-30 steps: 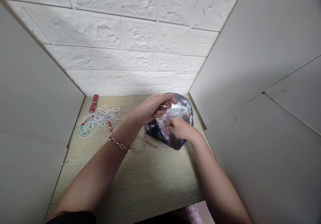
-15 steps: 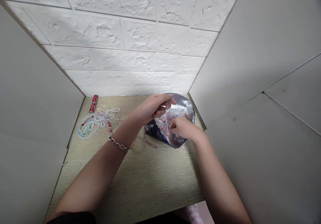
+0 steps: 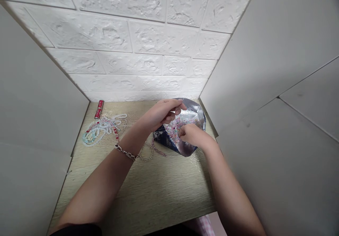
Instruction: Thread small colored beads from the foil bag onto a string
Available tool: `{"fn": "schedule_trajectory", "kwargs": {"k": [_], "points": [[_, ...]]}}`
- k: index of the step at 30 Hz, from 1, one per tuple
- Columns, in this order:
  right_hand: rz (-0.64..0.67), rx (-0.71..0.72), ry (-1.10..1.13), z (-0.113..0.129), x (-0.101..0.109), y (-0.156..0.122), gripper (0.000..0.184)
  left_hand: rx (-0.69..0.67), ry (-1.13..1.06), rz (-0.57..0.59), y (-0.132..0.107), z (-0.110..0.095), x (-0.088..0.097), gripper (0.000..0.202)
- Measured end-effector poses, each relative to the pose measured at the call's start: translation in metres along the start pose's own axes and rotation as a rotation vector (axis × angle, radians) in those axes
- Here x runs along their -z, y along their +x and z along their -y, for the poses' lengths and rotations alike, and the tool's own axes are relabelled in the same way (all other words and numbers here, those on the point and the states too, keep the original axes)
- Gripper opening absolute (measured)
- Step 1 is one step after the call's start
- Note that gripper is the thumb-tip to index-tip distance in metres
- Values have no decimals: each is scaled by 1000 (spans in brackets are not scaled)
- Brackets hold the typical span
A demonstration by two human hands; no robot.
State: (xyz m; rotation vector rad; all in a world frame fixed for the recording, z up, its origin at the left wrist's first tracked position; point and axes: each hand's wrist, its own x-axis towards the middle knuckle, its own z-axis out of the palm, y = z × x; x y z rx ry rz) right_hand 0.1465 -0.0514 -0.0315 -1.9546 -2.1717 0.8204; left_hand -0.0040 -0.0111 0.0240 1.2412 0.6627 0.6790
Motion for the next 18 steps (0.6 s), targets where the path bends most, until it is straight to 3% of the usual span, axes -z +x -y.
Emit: {"fn": "schedule_trajectory", "kwargs": {"k": [4, 8, 11, 14, 18], "points": [[63, -14, -84, 4, -1, -2, 8, 22, 0, 6, 0, -1, -1, 21], [5, 84, -47, 3, 2, -1, 12, 16, 53, 14, -1, 0, 0, 22], [-125, 189, 113, 1, 9, -1, 13, -6, 200, 4, -2, 0, 2, 25], [-274, 212, 323, 1, 18, -1, 14, 39, 415, 70, -4, -3, 6, 29], [-291, 236, 761, 3, 21, 0, 16, 65, 597, 107, -5, -5, 11, 30]]}}
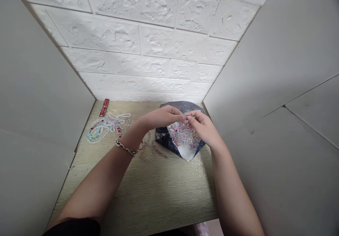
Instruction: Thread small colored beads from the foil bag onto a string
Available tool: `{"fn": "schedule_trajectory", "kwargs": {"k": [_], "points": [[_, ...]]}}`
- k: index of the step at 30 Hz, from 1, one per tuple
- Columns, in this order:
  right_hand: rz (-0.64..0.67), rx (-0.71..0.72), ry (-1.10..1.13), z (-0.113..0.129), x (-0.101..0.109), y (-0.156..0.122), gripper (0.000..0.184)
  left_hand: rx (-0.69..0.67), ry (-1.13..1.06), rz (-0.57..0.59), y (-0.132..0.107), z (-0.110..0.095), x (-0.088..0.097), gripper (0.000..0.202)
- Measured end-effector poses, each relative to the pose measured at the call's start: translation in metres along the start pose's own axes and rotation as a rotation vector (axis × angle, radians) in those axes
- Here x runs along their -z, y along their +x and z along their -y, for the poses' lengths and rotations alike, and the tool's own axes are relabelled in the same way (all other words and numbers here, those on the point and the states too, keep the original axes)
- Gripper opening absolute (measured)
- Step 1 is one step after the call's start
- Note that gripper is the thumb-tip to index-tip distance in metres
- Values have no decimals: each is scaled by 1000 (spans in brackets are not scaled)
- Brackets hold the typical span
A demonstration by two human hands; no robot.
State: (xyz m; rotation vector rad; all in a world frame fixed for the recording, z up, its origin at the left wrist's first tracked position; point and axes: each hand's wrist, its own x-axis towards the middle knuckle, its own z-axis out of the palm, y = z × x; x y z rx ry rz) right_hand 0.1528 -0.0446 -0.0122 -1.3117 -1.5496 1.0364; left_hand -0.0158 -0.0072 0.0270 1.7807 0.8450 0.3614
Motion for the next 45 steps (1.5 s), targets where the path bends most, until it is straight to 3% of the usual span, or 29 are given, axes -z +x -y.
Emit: {"fn": "schedule_trajectory", "kwargs": {"k": [5, 17, 26, 45], "points": [[-10, -18, 406, -2, -3, 3, 17, -53, 63, -31, 3, 2, -1, 29], [-22, -3, 716, 0, -3, 1, 15, -74, 73, -274, 1, -5, -9, 41], [-77, -18, 687, 1, -3, 1, 19, -162, 179, -331, 0, -10, -14, 44], [-67, -11, 775, 0, -4, 2, 19, -170, 275, -390, 0, -11, -15, 41]]}}
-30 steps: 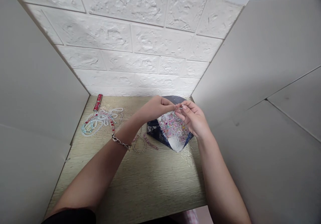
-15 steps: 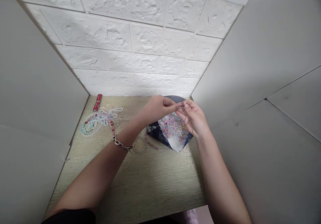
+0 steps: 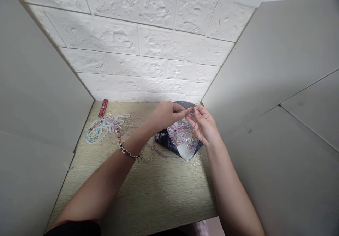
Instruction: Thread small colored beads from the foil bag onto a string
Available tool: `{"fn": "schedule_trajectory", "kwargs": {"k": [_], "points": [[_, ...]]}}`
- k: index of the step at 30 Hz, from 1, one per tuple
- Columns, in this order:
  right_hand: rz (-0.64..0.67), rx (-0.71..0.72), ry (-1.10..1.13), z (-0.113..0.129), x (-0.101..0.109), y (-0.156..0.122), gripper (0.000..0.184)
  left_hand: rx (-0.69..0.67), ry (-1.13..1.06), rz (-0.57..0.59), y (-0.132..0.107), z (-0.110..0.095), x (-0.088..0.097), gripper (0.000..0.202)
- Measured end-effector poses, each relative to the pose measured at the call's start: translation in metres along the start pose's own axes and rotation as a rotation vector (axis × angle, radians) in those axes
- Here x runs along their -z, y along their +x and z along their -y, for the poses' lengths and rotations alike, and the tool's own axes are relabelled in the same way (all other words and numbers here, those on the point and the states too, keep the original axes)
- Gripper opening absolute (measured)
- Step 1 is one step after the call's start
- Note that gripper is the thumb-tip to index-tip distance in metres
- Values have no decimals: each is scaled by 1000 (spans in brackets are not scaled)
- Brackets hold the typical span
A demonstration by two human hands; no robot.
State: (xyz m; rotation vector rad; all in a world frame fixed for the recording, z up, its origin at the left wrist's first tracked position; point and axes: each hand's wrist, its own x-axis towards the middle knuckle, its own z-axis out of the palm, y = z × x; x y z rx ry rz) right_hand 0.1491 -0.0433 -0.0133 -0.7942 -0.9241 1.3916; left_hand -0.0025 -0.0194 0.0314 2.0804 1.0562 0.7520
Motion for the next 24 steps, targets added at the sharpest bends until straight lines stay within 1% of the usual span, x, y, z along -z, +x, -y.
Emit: {"fn": "schedule_trajectory", "kwargs": {"k": [5, 10, 15, 20, 24], "points": [[-15, 1, -30, 0, 0, 0, 21, -8, -5, -5, 0, 0, 0, 40], [-10, 8, -72, -1, -1, 0, 17, -8, 1, -2, 0, -1, 0, 39], [14, 14, -24, -2, -1, 0, 16, -13, 31, 12, 1, 0, -1, 38], [-1, 8, -58, -4, 0, 2, 15, -34, 62, 22, 1, 3, -2, 36], [5, 7, -40, -5, 1, 3, 15, -25, 47, 20, 2, 4, -2, 37]]}}
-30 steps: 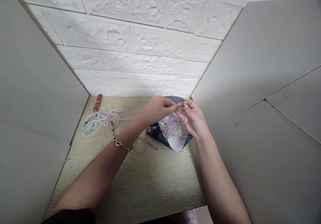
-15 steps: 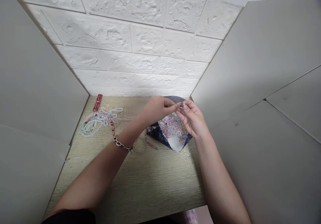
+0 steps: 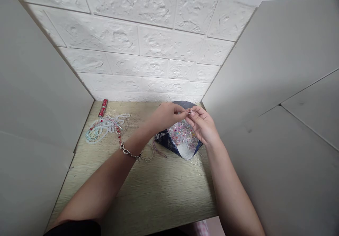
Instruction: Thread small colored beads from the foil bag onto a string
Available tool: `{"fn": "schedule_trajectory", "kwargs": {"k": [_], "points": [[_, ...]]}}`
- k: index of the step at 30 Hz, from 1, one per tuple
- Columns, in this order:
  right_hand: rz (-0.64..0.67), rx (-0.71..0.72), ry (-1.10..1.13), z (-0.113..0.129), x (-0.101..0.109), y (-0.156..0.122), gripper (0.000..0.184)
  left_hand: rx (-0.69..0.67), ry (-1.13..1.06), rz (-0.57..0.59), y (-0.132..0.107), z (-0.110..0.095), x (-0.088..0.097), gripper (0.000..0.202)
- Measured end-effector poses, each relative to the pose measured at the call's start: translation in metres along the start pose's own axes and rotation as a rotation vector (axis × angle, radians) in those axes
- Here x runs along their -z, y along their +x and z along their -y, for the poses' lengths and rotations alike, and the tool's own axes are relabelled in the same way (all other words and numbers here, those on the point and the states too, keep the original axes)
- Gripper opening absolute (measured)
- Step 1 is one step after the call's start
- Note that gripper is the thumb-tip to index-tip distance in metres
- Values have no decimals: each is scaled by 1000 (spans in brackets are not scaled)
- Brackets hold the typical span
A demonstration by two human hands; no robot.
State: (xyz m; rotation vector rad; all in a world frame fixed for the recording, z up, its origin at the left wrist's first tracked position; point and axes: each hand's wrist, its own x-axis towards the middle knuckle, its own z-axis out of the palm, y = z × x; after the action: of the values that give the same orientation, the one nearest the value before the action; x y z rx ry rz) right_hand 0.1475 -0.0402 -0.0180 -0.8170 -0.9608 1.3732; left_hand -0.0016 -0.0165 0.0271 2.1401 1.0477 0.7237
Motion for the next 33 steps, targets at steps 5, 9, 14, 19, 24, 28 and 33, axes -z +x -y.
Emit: {"fn": "schedule_trajectory", "kwargs": {"k": [5, 9, 14, 19, 24, 28, 33], "points": [[-22, 7, -26, -1, 0, 1, 16, 18, -111, 58, 3, 6, -1, 35], [-24, 28, -115, -4, 2, 3, 16, 89, -239, 94, 6, 11, -5, 35], [-19, 73, -239, -9, 5, 6, 16, 170, -337, 71, 6, 11, -9, 34], [-77, 112, -286, -9, 6, 6, 17, 222, -356, 11, 6, 12, -9, 29], [-128, 77, -107, -7, 4, 5, 15, 216, -319, -57, 8, 15, -7, 29], [-125, 50, 8, -3, 3, 3, 16, 162, -256, -97, 8, 17, -7, 31], [-110, 26, 120, 0, 2, 2, 16, 109, -228, -112, 7, 15, -9, 31]]}}
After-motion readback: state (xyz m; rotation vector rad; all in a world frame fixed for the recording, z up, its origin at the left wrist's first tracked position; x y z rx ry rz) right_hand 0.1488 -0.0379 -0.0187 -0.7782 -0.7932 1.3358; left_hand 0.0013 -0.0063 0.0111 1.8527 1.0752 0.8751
